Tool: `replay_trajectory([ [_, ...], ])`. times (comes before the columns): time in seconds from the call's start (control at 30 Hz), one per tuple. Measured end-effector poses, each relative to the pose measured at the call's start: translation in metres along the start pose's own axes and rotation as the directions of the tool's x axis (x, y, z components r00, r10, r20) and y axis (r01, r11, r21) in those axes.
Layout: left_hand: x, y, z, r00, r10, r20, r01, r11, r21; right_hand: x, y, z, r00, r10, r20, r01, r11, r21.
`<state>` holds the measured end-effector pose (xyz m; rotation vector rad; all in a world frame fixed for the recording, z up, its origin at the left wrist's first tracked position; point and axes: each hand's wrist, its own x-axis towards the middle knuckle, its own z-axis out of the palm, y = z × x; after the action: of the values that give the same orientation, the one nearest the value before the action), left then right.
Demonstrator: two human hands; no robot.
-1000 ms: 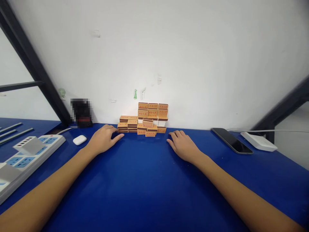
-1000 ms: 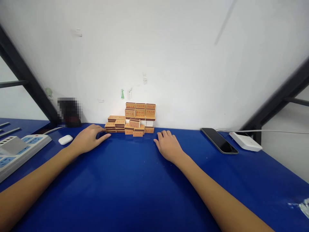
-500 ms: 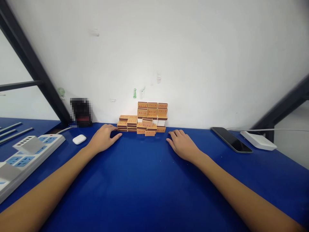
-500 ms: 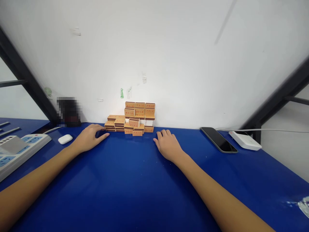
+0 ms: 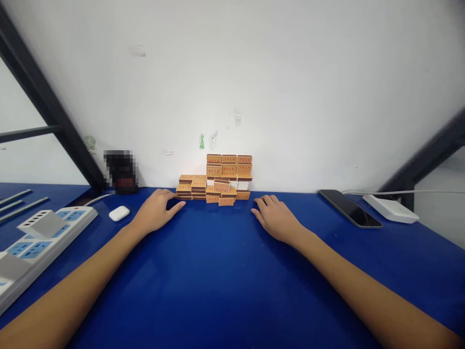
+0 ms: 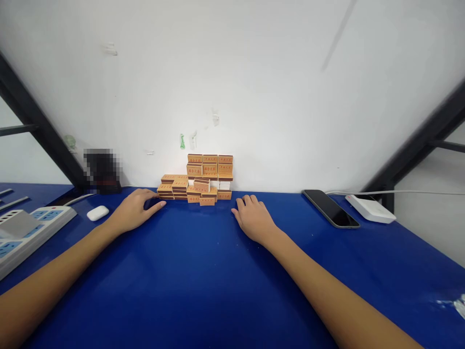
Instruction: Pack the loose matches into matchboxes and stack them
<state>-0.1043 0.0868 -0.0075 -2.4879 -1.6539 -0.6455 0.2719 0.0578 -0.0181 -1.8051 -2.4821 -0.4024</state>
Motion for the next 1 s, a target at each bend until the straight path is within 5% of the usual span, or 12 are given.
replay_trajectory([
  [1.0, 0.0003, -0.0029, 0.0027, 1.000, 0.006, 0.002, -0.006, 1.000, 0.021, 0.0001, 0.0006, 0.0021, 1.000, -0.007, -0.005, 0.007, 1.000, -0.008],
])
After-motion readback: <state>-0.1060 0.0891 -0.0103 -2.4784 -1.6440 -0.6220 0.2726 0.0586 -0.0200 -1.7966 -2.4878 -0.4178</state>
